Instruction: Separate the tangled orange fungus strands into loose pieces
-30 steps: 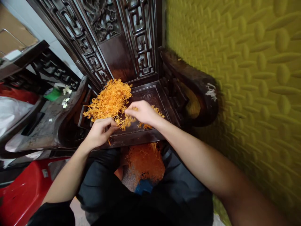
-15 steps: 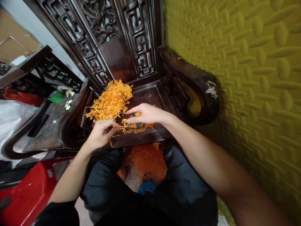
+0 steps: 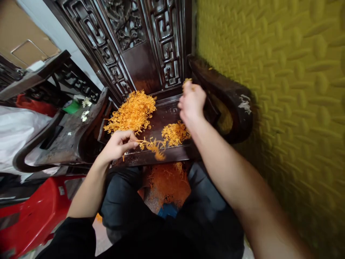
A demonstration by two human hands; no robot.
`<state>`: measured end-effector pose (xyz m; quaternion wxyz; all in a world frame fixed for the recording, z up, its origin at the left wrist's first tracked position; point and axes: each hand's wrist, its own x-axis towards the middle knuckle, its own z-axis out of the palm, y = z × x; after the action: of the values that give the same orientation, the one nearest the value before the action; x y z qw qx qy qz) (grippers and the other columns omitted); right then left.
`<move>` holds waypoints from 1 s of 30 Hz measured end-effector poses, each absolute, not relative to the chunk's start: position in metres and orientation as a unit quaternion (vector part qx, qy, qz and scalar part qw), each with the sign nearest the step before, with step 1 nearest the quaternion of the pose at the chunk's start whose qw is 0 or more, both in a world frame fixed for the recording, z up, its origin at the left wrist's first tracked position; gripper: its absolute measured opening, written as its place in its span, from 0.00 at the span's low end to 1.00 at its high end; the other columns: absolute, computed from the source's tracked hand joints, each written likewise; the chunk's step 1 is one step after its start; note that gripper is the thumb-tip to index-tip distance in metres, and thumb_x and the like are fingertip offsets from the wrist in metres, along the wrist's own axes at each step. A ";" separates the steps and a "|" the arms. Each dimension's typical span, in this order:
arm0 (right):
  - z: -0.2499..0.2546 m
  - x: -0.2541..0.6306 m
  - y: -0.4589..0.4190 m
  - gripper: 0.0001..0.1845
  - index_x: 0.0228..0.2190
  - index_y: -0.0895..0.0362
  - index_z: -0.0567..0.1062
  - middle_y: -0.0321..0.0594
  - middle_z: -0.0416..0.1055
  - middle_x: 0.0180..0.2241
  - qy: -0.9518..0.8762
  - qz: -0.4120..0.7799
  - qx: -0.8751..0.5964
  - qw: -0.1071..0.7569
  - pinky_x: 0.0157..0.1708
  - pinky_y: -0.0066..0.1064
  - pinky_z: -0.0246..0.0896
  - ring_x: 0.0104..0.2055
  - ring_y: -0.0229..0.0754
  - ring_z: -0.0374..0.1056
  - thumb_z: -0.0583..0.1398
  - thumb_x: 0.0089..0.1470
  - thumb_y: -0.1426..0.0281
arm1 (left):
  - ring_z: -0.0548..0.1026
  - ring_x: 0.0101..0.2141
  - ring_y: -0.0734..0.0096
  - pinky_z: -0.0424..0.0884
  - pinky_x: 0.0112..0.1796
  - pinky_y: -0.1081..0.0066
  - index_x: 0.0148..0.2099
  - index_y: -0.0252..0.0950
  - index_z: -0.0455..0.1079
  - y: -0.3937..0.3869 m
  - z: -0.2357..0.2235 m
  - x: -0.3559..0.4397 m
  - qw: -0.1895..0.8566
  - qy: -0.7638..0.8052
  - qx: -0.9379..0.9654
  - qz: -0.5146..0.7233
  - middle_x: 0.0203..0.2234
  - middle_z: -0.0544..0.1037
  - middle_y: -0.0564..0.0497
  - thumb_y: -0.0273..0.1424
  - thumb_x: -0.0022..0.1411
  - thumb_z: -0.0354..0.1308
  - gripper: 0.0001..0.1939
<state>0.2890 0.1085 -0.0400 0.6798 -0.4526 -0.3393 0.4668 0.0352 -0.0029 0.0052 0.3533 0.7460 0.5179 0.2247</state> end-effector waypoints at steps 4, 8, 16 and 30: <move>-0.043 0.317 0.115 0.17 0.29 0.54 0.65 0.33 0.70 0.24 -0.321 0.559 -0.444 0.623 0.14 0.22 0.42 0.17 0.29 0.59 0.65 0.61 0.59 | 0.72 0.24 0.74 0.66 0.28 0.73 0.35 0.34 0.72 0.001 -0.006 0.026 0.420 0.535 0.675 0.285 0.26 0.79 0.51 0.34 0.60 0.65 0.09; -0.048 0.310 0.097 0.10 0.32 0.60 0.73 0.44 0.78 0.28 -0.399 0.613 -0.406 0.548 0.13 0.21 0.49 0.21 0.35 0.71 0.69 0.54 0.69 | 0.78 0.26 0.71 0.71 0.33 0.71 0.36 0.34 0.68 0.011 -0.019 0.024 0.504 0.514 0.580 0.381 0.27 0.82 0.48 0.34 0.59 0.65 0.11; -0.034 0.297 0.086 0.09 0.32 0.60 0.77 0.39 0.72 0.21 -0.408 0.647 -0.371 0.528 0.09 0.22 0.46 0.17 0.37 0.70 0.67 0.47 0.70 | 0.76 0.23 0.75 0.70 0.31 0.72 0.35 0.36 0.63 0.023 -0.023 0.028 0.569 0.487 0.448 0.488 0.29 0.81 0.50 0.28 0.51 0.64 0.13; -0.041 0.279 0.071 0.19 0.41 0.55 0.82 0.37 0.75 0.26 -0.604 0.490 -0.385 0.496 0.20 0.27 0.55 0.22 0.35 0.63 0.64 0.59 0.54 | 0.68 0.18 0.80 0.67 0.26 0.73 0.33 0.35 0.63 0.023 -0.022 0.043 0.633 0.480 0.395 0.462 0.27 0.81 0.49 0.26 0.49 0.65 0.12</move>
<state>0.2787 0.0712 -0.0409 0.4963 -0.3852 -0.6044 0.4899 0.0431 0.0228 -0.0223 0.6333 0.3945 0.4795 0.4619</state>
